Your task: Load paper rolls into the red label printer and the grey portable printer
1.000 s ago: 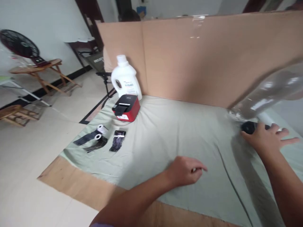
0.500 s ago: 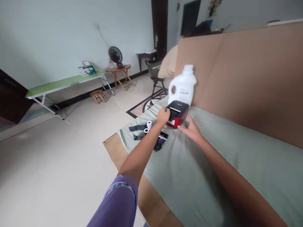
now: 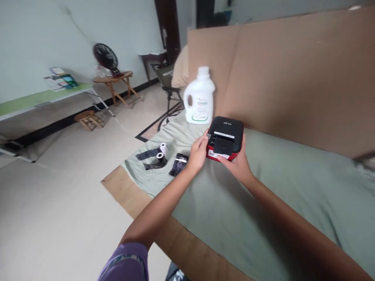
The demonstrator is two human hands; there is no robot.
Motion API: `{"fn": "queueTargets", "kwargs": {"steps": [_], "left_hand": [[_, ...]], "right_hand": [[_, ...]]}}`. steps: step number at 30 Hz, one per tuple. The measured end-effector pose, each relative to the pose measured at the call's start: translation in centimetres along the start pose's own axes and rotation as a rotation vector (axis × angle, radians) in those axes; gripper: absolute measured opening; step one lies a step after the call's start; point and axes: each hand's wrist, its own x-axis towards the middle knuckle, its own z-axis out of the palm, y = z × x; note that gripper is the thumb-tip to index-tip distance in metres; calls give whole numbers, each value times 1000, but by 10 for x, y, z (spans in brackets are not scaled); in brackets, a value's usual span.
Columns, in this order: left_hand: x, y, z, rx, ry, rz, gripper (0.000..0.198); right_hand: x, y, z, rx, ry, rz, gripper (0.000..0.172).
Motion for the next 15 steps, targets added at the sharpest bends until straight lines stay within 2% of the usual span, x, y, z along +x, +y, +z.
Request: {"fn": "queueTargets", "kwargs": {"steps": [3,6,8,11,15], "left_hand": [[-53,12,44,-48,-127,42,52],[-98,9,80,-155,-263,-14,57],[-118,3,97,-182,-308,-67,59],[-134,-4,110,-148,-355,-116,59],[-139,-5,110,-80,-391,-95,59]], "right_hand": [[-59,-8,-44,113,167,-18,108],[-117,-2,-75,63,211,111,113],[-147,6,-89,32,227,194,120],[-170,15,-100,15,244,232,123],[-177,17,-104,3,240,164,120]]}}
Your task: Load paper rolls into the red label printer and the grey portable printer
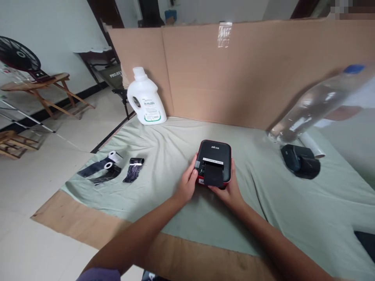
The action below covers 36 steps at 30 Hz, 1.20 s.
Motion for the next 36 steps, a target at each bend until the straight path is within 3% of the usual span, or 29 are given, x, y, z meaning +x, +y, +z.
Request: {"fn": "queueTargets", "kwargs": {"steps": [14,20,26,30,36], "left_hand": [[-3,4,-8,15,-50,-31,60],[26,16,-16,-213,40,-296,54],[41,20,-21,-282,5,-508,55],[42,17,-19,-243,1,-474,50],[31,-4,-24,-264,-28,-301,43]], "right_hand": [[0,-8,0,10,14,-14,117],[1,-13,1,67,1,16,118],[2,-11,2,80,20,12,116],[1,-7,2,76,26,12,115],[0,-9,-1,-72,8,46,96]]}}
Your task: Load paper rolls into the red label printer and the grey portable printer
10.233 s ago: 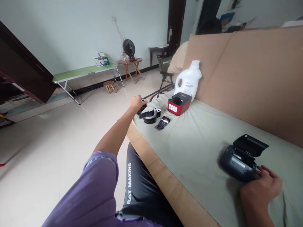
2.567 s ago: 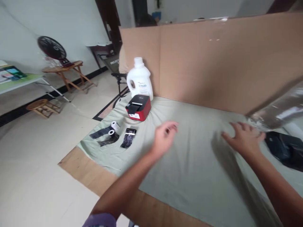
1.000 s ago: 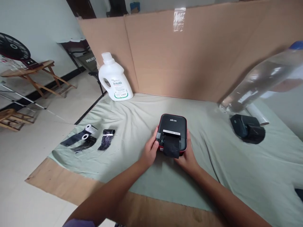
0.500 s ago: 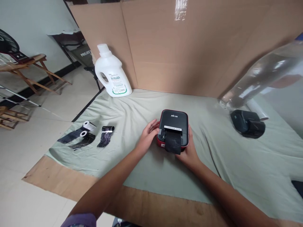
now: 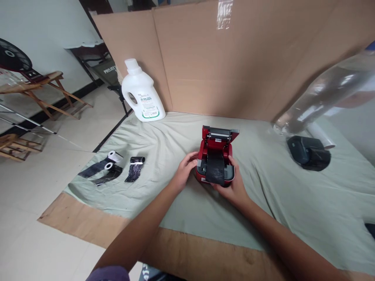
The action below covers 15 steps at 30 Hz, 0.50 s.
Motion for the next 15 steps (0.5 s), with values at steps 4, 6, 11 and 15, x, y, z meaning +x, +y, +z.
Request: {"fn": "queueTargets", "kwargs": {"steps": [4,6,11,15], "left_hand": [[-4,-7,-3,60,-23,109,47],[-6,-5,-3,143,-21,184,47],[-18,-1,-3,422,-60,441,44],[-28,-2,0,686,-138,772,49]], "right_hand": [[0,-3,-8,-24,17,-68,88],[4,-5,-17,-32,49,-130,73],[34,-24,-41,-124,24,-88,30],[69,-42,-41,-285,-96,64,27]]}}
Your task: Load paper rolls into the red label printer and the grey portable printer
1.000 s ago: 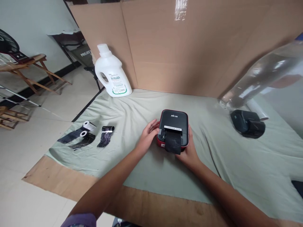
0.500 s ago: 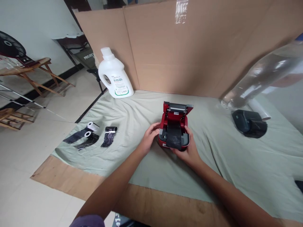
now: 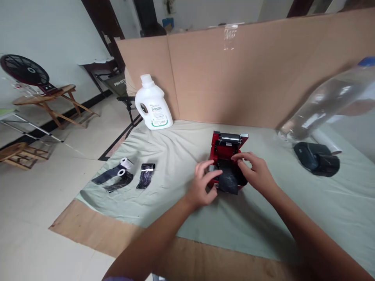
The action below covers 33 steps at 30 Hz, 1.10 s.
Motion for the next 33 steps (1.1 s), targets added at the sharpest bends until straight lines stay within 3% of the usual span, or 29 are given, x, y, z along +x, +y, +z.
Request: {"fn": "queueTargets", "kwargs": {"steps": [3,8,15,17,22,26,30,33], "left_hand": [[-2,3,6,133,18,141,42],[-4,1,10,181,105,182,33],[-4,3,6,119,30,164,39],[-4,3,6,115,64,162,39],[-6,1,7,26,169,72,48],[-5,-2,6,-111,228,-90,50],[-2,-7,9,-267,309,-189,47],[5,-15,7,-325,413,-281,39]], "right_hand": [[22,-12,5,-209,-174,-1,32],[51,-24,17,-507,-464,-63,37],[84,-34,24,-587,-906,14,16],[85,-34,19,-559,-878,-8,15],[69,-32,0,-346,-618,-36,30],[59,-33,-3,-218,-585,-47,31],[61,-40,0,0,-479,80,37],[61,-55,1,179,-490,132,38]]}}
